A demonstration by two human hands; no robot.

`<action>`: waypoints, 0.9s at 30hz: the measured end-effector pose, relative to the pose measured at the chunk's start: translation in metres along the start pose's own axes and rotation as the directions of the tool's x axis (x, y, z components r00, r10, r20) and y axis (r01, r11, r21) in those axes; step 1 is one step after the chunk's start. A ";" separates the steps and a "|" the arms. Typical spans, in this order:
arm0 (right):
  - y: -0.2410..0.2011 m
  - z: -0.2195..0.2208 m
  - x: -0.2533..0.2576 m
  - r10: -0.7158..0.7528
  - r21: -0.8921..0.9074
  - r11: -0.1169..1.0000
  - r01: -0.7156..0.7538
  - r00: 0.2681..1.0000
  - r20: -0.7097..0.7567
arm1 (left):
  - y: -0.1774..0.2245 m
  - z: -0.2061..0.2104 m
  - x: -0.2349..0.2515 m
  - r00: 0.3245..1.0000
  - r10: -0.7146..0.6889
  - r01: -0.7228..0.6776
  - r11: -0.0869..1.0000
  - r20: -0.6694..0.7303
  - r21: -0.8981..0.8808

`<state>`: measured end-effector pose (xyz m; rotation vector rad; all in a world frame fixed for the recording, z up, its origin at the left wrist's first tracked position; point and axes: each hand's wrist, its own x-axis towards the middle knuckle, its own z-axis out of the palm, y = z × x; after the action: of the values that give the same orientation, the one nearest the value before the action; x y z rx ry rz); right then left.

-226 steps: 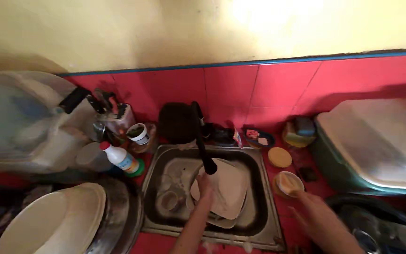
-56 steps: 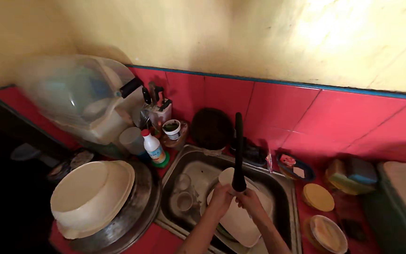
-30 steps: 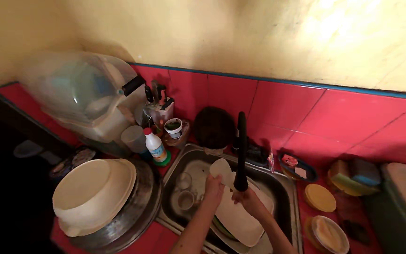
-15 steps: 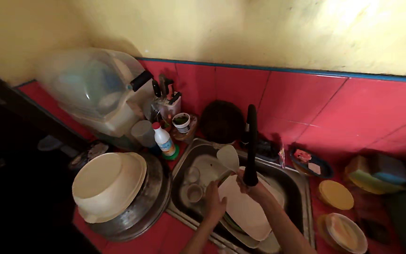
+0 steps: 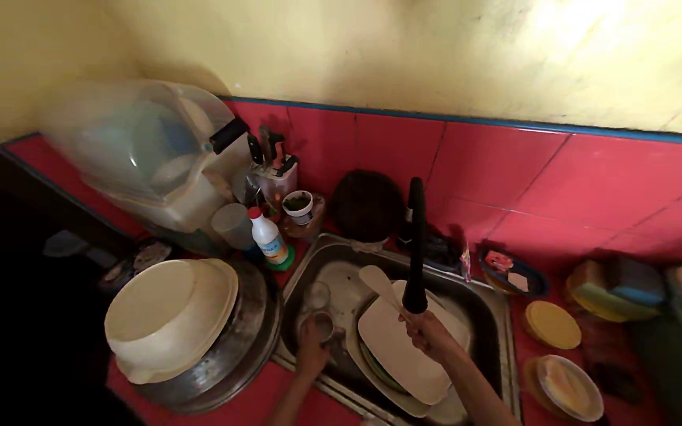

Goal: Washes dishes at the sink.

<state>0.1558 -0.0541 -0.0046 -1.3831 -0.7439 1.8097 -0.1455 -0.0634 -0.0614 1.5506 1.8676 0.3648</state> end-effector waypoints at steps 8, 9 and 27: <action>-0.024 0.023 0.020 -0.035 0.165 0.986 0.016 0.993 0.116 | 0.004 0.003 0.009 0.992 -0.127 0.122 0.981 0.022 0.152; -0.026 0.024 0.012 -0.016 0.142 0.990 0.002 0.995 0.094 | 0.003 0.004 0.010 0.991 -0.131 0.126 0.978 0.018 0.166; 0.026 -0.006 -0.093 -0.326 -0.775 0.629 0.053 0.924 -0.201 | 0.006 0.001 -0.011 0.934 -0.003 -0.029 0.996 -0.358 -0.084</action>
<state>0.1713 -0.1457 0.0238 -1.9713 -1.5141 1.0414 -0.1393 -0.0722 -0.0553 1.5134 2.0818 0.7705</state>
